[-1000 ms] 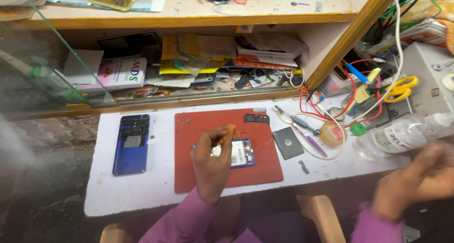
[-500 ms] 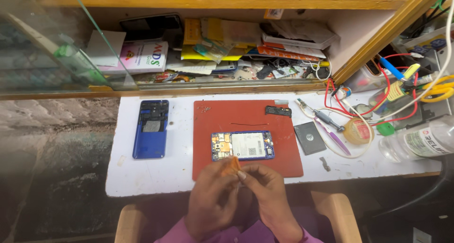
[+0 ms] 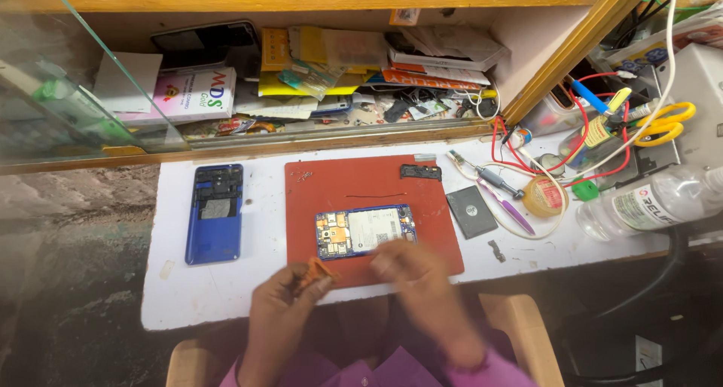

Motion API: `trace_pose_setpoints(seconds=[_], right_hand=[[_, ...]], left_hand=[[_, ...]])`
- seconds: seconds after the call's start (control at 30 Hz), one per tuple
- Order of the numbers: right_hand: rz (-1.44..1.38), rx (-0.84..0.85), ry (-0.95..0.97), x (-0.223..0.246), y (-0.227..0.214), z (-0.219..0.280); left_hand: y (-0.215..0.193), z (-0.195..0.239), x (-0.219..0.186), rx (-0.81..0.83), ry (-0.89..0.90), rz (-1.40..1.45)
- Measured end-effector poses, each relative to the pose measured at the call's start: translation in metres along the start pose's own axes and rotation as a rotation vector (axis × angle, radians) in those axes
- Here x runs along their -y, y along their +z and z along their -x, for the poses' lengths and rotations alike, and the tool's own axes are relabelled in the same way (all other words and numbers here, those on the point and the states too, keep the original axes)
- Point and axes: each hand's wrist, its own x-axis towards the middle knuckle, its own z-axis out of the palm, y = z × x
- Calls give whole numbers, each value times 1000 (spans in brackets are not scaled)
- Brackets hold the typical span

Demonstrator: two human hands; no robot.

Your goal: The person cleans a disassembled smartphone motherboard with a cloth and a precision tool, then uses a toothbrush to clean a small black component. They connect a ribbon cable to the motherboard and continue adjusting internal components.

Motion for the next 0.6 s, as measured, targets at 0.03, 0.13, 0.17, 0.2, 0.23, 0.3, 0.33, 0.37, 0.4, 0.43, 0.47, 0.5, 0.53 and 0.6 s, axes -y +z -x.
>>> trace_pose_setpoints(seconds=[0.03,0.13,0.17,0.2,0.23,0.3,0.33,0.37,0.4,0.43,0.47,0.5,0.53,0.6], right_hand=[[29,-154,-14,-1,-18,-14],[784,-502,-567,-10,-96,-68],[949,-528,-531,-17,-115,-81],[1115,-552,-491,-26,-132,-91],[1145,-507,-458,-36,-146,-99],[1202,-411,-395,-53,-163,-112],[1247,-401,-393,-59,-170,-116],[1291,-387,-387,-66,-174,-117],[1336,-373,-382,-72,-176,-118],[1339,-354,-381,-76,-179,-120],[1342,-336,-380,-78,-180,-121],[1347,-323,-380,-78,-183,-123],[1348,-321,-366,-78,-184,-124],[1356,-320,-339,-76,-187,-126]], left_hand=[[-3,-3,-2,-20,39,28],[-15,-11,-10,-85,125,65],[-19,-15,-12,-108,134,45],[-21,-18,-14,-131,142,26],[-23,-20,-14,-146,147,-2],[-26,-24,-12,-183,155,-57],[-27,-27,-11,-178,168,-70],[-27,-29,-8,-173,176,-85],[-27,-30,-6,-168,185,-100],[-27,-32,-4,-170,183,-112],[-25,-33,-4,-172,181,-123],[-23,-35,-4,-170,183,-134],[-21,-36,-4,-180,166,-95],[-17,-39,-6,-197,133,-13]])
